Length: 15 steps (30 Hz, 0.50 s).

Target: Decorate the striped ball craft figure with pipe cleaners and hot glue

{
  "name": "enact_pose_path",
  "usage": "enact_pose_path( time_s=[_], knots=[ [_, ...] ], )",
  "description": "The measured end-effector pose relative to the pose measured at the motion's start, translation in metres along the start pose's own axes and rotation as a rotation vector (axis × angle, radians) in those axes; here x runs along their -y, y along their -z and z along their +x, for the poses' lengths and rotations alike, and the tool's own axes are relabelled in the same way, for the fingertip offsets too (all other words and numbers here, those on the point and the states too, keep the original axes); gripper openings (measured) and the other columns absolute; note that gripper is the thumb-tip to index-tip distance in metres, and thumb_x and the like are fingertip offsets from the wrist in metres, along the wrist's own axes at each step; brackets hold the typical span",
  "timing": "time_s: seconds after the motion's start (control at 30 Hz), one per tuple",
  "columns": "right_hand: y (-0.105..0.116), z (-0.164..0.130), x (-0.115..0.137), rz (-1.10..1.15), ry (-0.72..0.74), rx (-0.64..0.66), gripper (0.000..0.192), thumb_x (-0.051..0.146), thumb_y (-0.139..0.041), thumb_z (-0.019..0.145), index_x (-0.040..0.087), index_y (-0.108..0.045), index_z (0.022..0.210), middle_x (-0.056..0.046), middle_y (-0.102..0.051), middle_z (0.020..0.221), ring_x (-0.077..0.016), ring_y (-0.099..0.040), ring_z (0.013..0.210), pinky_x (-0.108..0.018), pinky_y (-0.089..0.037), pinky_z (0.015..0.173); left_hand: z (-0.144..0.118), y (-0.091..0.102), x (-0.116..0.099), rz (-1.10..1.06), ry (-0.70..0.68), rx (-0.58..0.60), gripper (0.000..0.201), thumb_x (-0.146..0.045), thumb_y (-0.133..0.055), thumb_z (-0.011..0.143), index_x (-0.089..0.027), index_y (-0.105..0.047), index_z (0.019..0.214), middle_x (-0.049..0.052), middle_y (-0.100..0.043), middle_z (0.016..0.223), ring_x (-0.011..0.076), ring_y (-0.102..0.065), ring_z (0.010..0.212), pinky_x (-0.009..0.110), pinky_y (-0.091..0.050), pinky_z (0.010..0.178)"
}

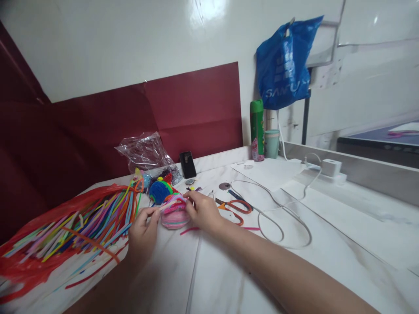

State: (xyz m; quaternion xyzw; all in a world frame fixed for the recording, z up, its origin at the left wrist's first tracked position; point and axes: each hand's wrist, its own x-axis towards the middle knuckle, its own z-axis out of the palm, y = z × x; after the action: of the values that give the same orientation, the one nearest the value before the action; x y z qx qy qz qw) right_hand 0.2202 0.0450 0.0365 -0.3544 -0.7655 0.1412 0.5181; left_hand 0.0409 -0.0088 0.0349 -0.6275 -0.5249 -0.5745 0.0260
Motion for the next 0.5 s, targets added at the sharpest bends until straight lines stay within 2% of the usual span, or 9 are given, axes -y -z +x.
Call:
enact_pose_path(
  time_s=[0.1,0.2,0.33,0.5],
  knots=[
    [-0.0016,0.0000,0.0011,0.049,0.032,0.044,0.020,0.018,-0.051,0.080,0.018,-0.062,0.095,-0.002,-0.065,0.076,-0.0129,-0.057,0.063,-0.022,-0.044,0.060,-0.0003,-0.0005,0.0004,-0.063,0.101,0.003,0.010,-0.029,-0.056,0.078,-0.022,-0.064,0.078,0.002,-0.062,0.080,0.0205,-0.056,0.082,0.029,-0.042,0.079],
    [-0.0035,-0.0005,0.0032,0.099,0.051,0.043,0.017,0.023,-0.054,0.081,0.018,-0.063,0.095,-0.002,-0.065,0.077,-0.0129,-0.057,0.064,-0.022,-0.045,0.061,-0.0011,-0.0016,0.0024,-0.039,0.066,0.022,0.010,-0.029,-0.056,0.078,-0.022,-0.063,0.077,0.002,-0.061,0.078,0.0202,-0.056,0.081,0.029,-0.041,0.078],
    [-0.0039,-0.0005,0.0040,0.152,0.100,0.049,0.013,0.020,-0.050,0.084,0.017,-0.062,0.080,-0.002,-0.063,0.072,-0.0128,-0.057,0.065,-0.023,-0.045,0.063,-0.0028,-0.0027,0.0041,0.001,0.002,0.063,0.011,-0.028,-0.054,0.079,-0.022,-0.062,0.076,0.002,-0.060,0.076,0.0196,-0.056,0.079,0.029,-0.041,0.076],
    [-0.0029,-0.0001,0.0032,0.177,0.109,0.086,0.014,0.016,-0.048,0.084,0.018,-0.060,0.077,-0.001,-0.061,0.069,-0.0124,-0.056,0.065,-0.022,-0.045,0.063,-0.0021,-0.0026,0.0010,-0.056,0.086,0.049,0.011,-0.030,-0.057,0.075,-0.022,-0.063,0.071,0.001,-0.061,0.071,0.0193,-0.056,0.074,0.028,-0.042,0.073]
  ],
)
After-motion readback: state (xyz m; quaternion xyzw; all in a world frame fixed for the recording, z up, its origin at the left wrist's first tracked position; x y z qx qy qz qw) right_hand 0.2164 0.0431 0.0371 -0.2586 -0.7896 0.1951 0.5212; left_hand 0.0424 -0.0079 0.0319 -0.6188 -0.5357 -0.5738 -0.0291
